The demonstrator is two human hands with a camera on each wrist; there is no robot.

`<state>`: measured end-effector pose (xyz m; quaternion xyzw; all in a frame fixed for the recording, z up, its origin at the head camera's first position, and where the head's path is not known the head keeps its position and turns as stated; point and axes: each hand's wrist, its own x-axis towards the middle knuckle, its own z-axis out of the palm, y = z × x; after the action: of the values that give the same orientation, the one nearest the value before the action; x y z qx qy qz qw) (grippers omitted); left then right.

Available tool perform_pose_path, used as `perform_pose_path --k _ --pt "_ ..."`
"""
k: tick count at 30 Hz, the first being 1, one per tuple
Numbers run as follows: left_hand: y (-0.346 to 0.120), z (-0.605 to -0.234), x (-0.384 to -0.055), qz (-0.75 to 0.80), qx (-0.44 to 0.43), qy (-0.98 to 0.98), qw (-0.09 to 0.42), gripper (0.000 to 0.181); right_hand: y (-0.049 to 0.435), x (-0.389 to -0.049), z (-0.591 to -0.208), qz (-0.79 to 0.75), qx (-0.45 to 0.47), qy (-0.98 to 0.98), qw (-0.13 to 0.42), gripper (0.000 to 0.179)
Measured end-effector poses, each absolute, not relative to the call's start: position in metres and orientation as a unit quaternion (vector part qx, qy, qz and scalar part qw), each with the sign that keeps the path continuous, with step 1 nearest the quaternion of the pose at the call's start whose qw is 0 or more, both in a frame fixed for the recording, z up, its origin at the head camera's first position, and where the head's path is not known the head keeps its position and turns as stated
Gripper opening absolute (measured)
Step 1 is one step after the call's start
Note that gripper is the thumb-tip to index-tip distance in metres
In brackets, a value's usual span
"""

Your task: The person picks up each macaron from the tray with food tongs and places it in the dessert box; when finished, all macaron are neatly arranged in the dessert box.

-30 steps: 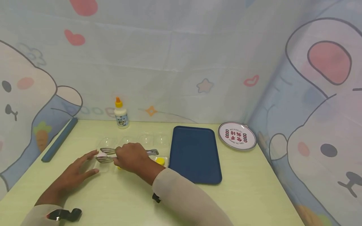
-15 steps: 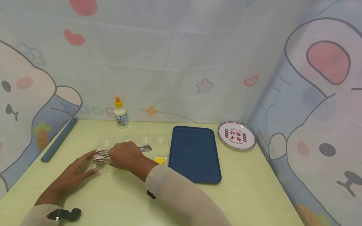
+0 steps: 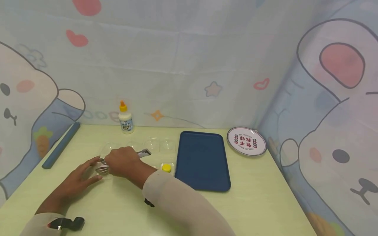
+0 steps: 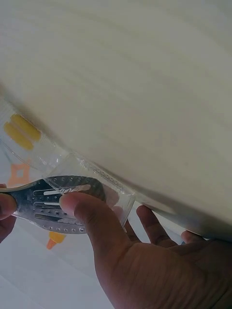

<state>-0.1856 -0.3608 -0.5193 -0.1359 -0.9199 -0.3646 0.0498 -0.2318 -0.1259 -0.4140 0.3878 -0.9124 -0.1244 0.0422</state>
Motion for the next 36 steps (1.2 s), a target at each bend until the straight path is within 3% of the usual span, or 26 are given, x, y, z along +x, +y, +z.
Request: perform_pose_path --k 7,18,29,36 --pt "-0.36 -0.519 -0.187 -0.365 -0.139 -0.919 0.047 0.081 -0.136 -0.225 -0.409 -0.128 0.374 -0.918 0.042 0.011" --pt "-0.359 -0.52 -0.185 -0.363 -0.146 -0.919 0.054 0.08 -0.127 -0.223 -0.404 -0.121 0.353 -0.927 0.026 0.013" --pt "-0.358 -0.517 -0.185 -0.354 -0.143 -0.923 0.055 0.079 -0.07 -0.229 -0.41 0.014 0.317 -0.947 0.047 0.031" --pt "-0.359 -0.518 -0.185 -0.349 -0.145 -0.924 0.062 0.08 -0.025 -0.231 -0.42 0.115 0.28 -0.951 0.067 0.032"
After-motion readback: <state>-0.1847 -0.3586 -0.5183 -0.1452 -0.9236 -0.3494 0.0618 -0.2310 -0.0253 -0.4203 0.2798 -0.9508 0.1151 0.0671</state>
